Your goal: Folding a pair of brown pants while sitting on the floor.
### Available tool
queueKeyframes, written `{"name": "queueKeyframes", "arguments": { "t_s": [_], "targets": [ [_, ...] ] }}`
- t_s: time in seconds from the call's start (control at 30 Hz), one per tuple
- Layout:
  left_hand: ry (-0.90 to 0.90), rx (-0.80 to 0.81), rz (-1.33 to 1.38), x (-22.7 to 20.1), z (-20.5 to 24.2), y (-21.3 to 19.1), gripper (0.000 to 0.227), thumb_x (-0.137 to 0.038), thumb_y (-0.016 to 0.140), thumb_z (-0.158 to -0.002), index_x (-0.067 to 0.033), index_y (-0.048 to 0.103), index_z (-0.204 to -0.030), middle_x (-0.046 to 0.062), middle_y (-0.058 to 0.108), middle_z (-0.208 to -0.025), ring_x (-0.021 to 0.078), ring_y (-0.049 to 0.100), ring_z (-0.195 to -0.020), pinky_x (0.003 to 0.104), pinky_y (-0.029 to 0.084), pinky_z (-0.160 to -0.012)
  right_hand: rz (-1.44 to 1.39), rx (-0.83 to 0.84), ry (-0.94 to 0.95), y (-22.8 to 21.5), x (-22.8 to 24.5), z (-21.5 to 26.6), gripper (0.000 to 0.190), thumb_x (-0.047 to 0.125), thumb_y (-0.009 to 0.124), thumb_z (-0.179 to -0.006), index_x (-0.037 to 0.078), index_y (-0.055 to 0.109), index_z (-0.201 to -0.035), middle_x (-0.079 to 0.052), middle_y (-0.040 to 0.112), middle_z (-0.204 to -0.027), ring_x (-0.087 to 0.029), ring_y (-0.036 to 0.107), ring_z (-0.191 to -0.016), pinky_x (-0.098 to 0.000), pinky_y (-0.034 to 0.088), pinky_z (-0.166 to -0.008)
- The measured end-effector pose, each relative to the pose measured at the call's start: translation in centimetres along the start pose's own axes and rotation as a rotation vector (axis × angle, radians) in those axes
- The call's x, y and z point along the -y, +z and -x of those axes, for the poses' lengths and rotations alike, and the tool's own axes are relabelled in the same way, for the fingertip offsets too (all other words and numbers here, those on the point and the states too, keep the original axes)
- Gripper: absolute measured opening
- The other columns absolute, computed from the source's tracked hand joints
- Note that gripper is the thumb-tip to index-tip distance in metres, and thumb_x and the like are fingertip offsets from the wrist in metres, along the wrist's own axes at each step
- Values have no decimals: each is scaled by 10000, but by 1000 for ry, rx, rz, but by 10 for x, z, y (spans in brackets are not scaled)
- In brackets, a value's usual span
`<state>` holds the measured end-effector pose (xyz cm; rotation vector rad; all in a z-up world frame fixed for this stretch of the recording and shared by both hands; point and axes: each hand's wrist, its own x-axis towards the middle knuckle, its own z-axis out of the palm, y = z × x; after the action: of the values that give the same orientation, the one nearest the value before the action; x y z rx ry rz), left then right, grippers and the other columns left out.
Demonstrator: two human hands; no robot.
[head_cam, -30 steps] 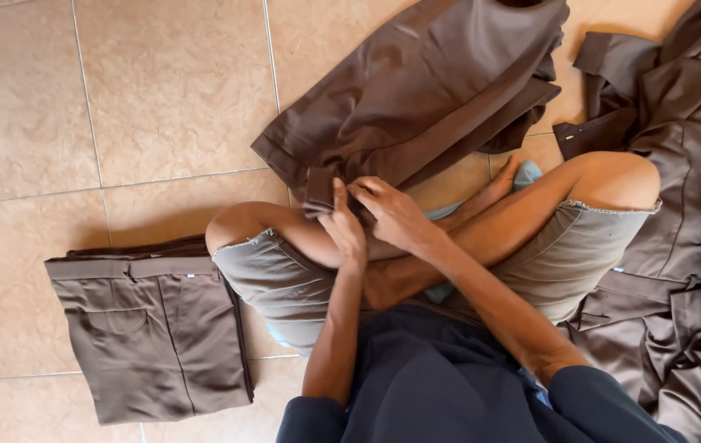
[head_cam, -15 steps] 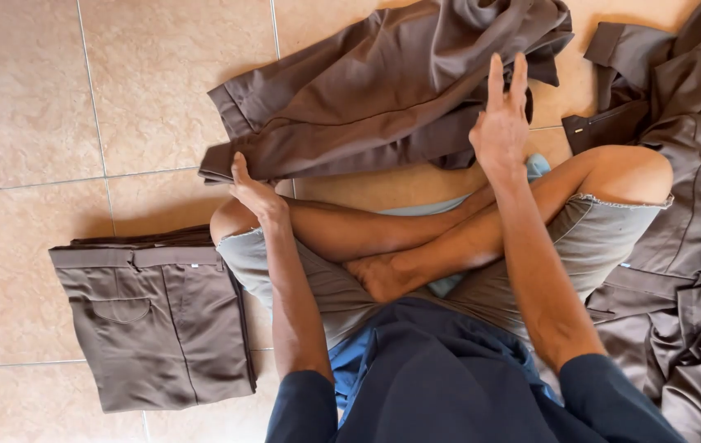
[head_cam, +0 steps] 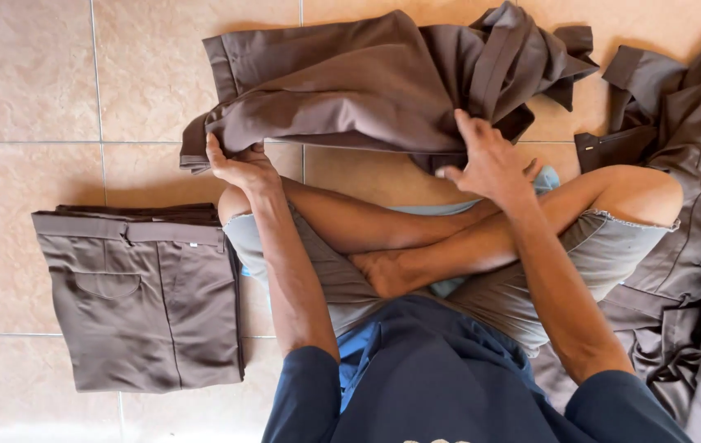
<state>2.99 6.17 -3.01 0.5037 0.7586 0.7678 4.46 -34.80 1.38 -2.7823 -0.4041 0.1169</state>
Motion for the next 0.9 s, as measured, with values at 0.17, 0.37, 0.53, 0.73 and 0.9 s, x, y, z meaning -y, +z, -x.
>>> {"name": "queueKeyframes", "arguments": {
  "t_s": [0.17,0.37,0.53,0.73,0.9],
  "targets": [
    [-62,64,44,-10,-2,-5,341,-392,685,-867,-86,643,-1010,122,699,-927,273,718,-777,343,647,-569,132,-244,-167,32,-63,-29,208,349,822,-875,240,784,-1048,-35,702,-1015,-308,745,-849,-406,619,-730],
    [-52,27,92,-1,-13,-7,310,-376,696,-851,-95,639,-968,137,709,-889,292,724,-730,341,633,-525,-266,-226,-301,-82,-80,-21,189,61,878,-973,109,805,-1141,-134,709,-1090,-323,713,-962,-372,580,-858],
    [-85,29,87,-6,5,6,304,-370,702,-837,-100,628,-955,128,703,-865,283,716,-724,337,606,-503,-61,-195,-265,-26,-99,-6,376,40,779,-879,110,746,-1247,-159,720,-995,-351,718,-921,-426,590,-817],
    [-125,26,30,1,-15,-14,342,-406,704,-845,-106,620,-988,112,703,-891,276,715,-778,344,613,-548,-252,-225,-254,-24,-67,-3,309,3,755,-901,121,774,-1186,-168,731,-1134,-382,723,-1007,-433,584,-862],
    [-100,-5,12,0,-5,0,372,-407,723,-835,-92,612,-999,134,693,-872,313,705,-758,378,608,-530,-511,-228,-246,-19,-87,-10,251,-57,775,-933,61,797,-1154,-170,736,-1178,-336,728,-992,-390,573,-826]
  ]
}}
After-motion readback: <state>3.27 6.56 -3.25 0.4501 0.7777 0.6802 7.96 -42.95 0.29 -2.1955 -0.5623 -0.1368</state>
